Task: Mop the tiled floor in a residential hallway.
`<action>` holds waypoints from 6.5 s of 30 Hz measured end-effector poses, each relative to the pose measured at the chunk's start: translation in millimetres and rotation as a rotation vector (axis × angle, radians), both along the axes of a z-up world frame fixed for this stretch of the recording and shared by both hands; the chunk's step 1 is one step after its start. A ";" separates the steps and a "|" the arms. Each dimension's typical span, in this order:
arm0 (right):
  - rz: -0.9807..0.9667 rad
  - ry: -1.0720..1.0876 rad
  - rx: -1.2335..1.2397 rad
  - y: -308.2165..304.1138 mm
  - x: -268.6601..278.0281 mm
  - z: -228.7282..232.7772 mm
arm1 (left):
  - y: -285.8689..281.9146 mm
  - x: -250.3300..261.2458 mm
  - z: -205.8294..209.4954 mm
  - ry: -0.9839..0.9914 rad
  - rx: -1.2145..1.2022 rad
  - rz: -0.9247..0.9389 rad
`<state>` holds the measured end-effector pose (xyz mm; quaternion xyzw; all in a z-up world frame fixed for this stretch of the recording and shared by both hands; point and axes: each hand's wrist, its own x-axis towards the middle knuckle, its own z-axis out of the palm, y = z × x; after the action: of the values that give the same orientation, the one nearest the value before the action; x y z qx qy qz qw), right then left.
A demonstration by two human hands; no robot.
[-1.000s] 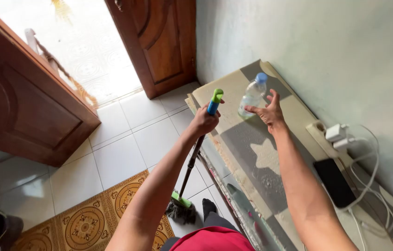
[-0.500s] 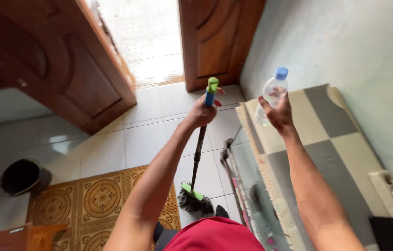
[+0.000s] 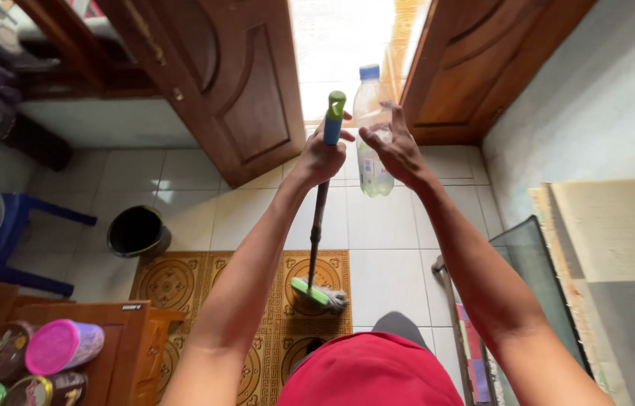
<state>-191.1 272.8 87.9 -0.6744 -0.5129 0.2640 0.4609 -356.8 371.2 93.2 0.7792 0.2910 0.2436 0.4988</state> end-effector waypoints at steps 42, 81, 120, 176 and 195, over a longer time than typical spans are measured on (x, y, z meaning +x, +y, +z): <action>-0.069 -0.937 -0.833 398.7 299.0 -92.2 | 317.4 88.0 -136.4 0.229 -0.036 0.079; -0.293 -0.444 -1.026 146.2 460.8 -107.9 | 195.0 266.4 -121.8 0.443 0.026 0.093; -1.191 -0.035 0.140 -365.9 296.2 -75.3 | -240.9 381.6 -58.5 0.186 0.049 -0.682; -0.574 1.257 -0.417 68.1 191.8 -199.5 | 60.9 198.9 9.9 -0.563 -0.975 -0.715; -0.065 0.870 -0.302 212.2 170.0 -222.1 | 29.2 135.7 -46.5 -0.462 -1.418 0.236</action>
<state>-21.1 485.0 -134.2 -0.5761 -0.2061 0.5798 0.5380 -221.2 400.4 46.7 0.1642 0.3478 0.2070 0.8996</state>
